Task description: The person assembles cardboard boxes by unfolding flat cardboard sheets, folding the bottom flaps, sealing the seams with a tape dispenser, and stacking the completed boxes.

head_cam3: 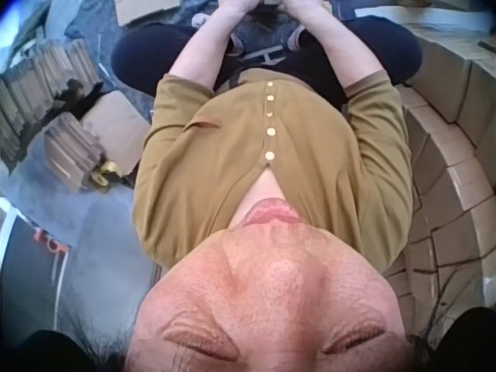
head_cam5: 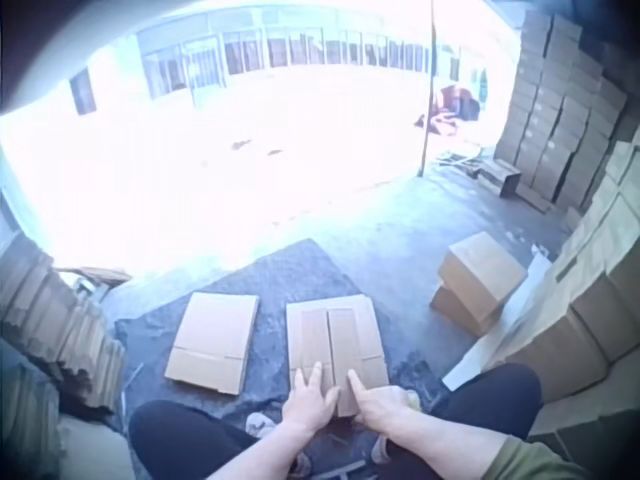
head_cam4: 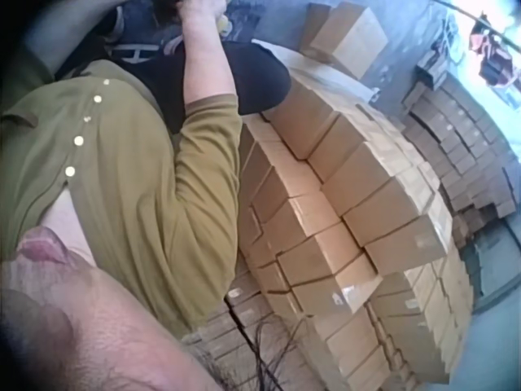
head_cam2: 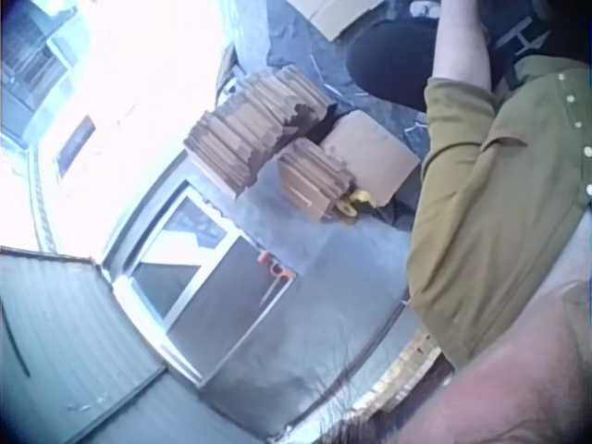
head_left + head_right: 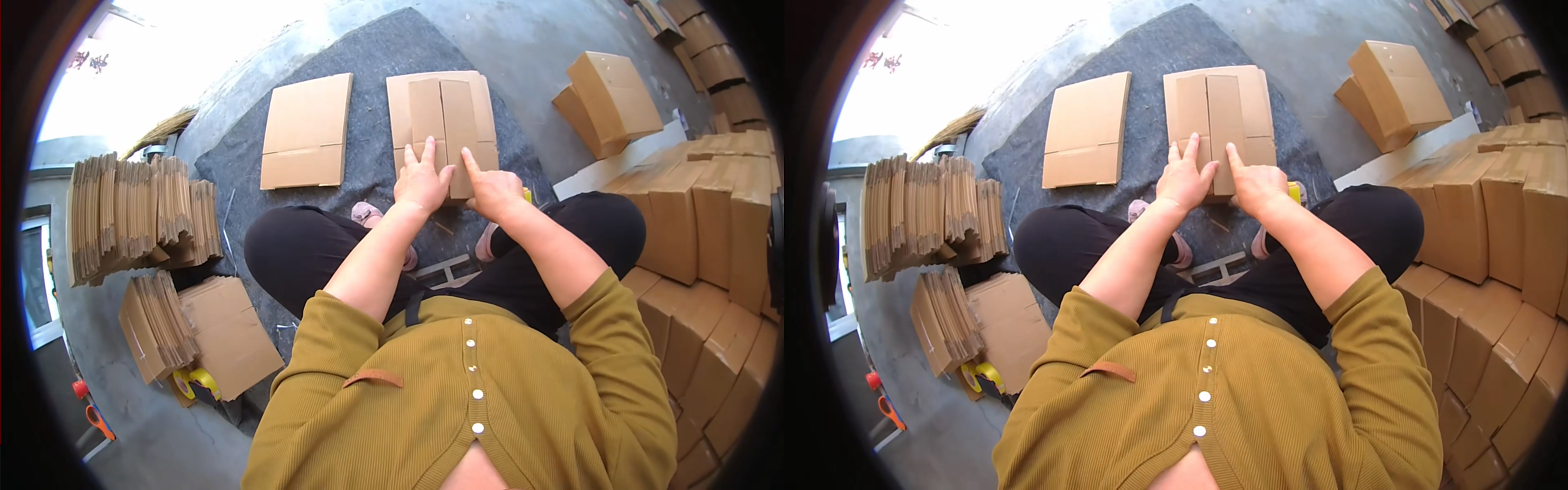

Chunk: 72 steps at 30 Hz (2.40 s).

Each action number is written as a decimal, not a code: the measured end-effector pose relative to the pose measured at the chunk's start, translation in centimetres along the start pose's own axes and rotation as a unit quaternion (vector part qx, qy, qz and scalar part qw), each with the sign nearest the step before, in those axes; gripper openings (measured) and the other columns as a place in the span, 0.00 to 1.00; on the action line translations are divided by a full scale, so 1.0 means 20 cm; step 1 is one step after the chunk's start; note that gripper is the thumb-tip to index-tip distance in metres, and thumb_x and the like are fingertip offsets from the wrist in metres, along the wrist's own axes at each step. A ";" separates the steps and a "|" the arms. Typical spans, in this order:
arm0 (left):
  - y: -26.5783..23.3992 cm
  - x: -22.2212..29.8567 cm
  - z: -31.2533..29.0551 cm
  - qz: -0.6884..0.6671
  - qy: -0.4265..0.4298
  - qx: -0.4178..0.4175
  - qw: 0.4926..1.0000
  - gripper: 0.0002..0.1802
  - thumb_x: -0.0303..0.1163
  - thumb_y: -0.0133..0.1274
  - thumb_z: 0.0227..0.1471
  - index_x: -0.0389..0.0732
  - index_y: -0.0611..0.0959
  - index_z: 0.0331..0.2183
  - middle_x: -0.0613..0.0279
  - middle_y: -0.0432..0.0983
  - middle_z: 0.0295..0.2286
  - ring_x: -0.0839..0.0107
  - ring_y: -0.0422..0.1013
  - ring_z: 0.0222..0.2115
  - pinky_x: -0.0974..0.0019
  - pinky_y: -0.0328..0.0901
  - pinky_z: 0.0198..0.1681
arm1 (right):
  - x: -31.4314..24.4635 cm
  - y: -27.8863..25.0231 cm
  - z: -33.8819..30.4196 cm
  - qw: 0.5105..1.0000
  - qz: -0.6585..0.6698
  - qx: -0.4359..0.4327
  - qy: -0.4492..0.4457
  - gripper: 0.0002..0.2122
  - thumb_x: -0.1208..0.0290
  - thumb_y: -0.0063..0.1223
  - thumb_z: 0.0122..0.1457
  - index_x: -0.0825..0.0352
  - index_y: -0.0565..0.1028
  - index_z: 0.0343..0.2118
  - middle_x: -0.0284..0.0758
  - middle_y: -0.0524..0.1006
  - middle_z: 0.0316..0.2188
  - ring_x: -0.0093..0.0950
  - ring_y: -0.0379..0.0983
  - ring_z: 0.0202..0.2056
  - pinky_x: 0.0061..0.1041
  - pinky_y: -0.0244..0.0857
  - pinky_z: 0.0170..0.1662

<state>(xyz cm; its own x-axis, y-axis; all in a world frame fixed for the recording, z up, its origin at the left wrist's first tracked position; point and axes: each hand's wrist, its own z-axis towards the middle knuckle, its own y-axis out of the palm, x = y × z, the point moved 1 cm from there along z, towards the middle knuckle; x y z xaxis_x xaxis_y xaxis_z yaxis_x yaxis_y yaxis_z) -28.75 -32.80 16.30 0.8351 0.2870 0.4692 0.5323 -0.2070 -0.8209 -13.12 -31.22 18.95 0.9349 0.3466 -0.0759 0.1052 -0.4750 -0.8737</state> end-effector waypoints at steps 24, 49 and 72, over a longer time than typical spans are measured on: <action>-0.35 0.22 0.53 0.210 0.003 -0.327 0.921 0.24 0.30 0.54 0.48 0.51 0.82 0.50 0.52 0.73 0.52 0.57 0.68 0.55 0.63 0.64 0.55 | -0.09 -0.59 0.40 0.969 0.092 -0.218 0.071 0.10 0.68 0.61 0.49 0.62 0.84 0.34 0.44 0.83 0.36 0.36 0.80 0.39 0.32 0.71 0.44; -0.45 0.15 0.45 -0.453 0.089 -0.111 0.880 0.19 0.41 0.44 0.65 0.36 0.81 0.45 0.55 0.79 0.37 0.65 0.74 0.39 0.64 0.68 0.45 | 0.61 -0.82 0.16 0.750 0.596 0.265 -0.110 0.13 0.65 0.58 0.62 0.70 0.79 0.42 0.31 0.80 0.32 0.20 0.75 0.33 0.18 0.70 0.37; -0.48 0.13 0.42 -0.538 0.099 0.019 0.837 0.12 0.32 0.52 0.61 0.33 0.84 0.34 0.64 0.78 0.23 0.78 0.73 0.23 0.72 0.69 0.27 | 0.32 -0.78 0.18 0.900 0.390 0.169 -0.100 0.17 0.57 0.61 0.59 0.69 0.79 0.37 0.27 0.76 0.24 0.16 0.69 0.28 0.18 0.64 0.32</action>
<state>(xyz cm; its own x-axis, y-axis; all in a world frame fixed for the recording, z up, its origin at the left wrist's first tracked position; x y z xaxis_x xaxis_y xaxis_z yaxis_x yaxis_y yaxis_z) -32.94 -22.19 22.70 -0.1150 0.1261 0.9853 0.9894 0.1029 0.1023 -9.98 -18.63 30.31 0.5964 0.1701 -0.7845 -0.6966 -0.3758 -0.6111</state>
